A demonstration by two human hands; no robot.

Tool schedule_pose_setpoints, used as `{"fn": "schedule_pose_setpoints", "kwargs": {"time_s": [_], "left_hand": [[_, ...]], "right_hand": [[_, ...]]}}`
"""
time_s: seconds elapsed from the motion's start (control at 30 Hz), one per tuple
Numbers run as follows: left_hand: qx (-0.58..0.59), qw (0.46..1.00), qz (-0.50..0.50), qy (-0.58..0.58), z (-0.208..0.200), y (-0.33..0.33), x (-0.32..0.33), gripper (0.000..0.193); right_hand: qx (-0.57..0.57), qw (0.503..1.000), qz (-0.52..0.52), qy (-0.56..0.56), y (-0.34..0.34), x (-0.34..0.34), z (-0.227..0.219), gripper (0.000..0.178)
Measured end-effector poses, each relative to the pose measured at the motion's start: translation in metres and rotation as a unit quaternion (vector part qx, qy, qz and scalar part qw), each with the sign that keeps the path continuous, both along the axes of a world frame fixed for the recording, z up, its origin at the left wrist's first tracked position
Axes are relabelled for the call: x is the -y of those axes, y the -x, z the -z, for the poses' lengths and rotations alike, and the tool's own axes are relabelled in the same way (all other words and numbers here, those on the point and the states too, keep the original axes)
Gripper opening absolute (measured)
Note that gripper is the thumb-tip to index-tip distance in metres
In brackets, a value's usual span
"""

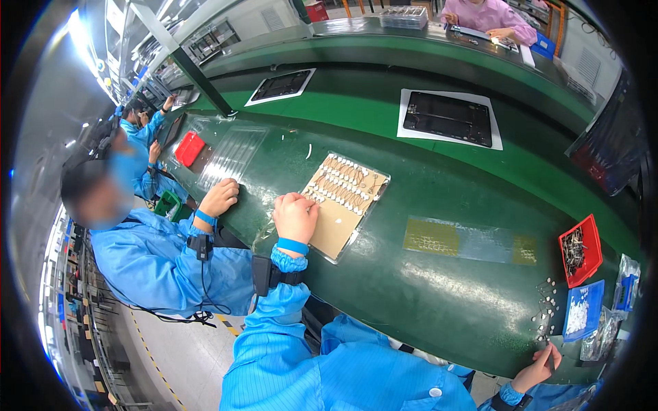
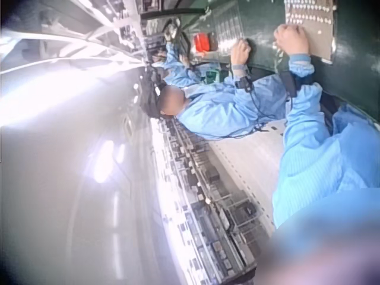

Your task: Assembling electronic tablets by applying adhesive film and components on an assembly line.

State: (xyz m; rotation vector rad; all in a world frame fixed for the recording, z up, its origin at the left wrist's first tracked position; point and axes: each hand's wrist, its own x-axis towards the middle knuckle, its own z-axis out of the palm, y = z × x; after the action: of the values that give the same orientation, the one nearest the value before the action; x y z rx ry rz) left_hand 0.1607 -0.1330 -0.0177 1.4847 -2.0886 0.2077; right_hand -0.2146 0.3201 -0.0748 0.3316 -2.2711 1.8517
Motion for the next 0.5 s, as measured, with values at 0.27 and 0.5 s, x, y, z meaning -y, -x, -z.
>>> {"fn": "schedule_pose_setpoints", "kwargs": {"time_s": [0.27, 0.5], "left_hand": [[0.029, 0.999, 0.011, 0.009, 0.001, 0.004, 0.007, 0.003], [0.075, 0.997, -0.010, -0.030, 0.005, 0.002, 0.013, 0.005]], "right_hand": [[0.004, 1.000, -0.001, 0.018, -0.002, 0.001, -0.002, 0.011], [0.002, 1.000, -0.003, 0.027, -0.003, 0.001, 0.000, 0.010]]}}
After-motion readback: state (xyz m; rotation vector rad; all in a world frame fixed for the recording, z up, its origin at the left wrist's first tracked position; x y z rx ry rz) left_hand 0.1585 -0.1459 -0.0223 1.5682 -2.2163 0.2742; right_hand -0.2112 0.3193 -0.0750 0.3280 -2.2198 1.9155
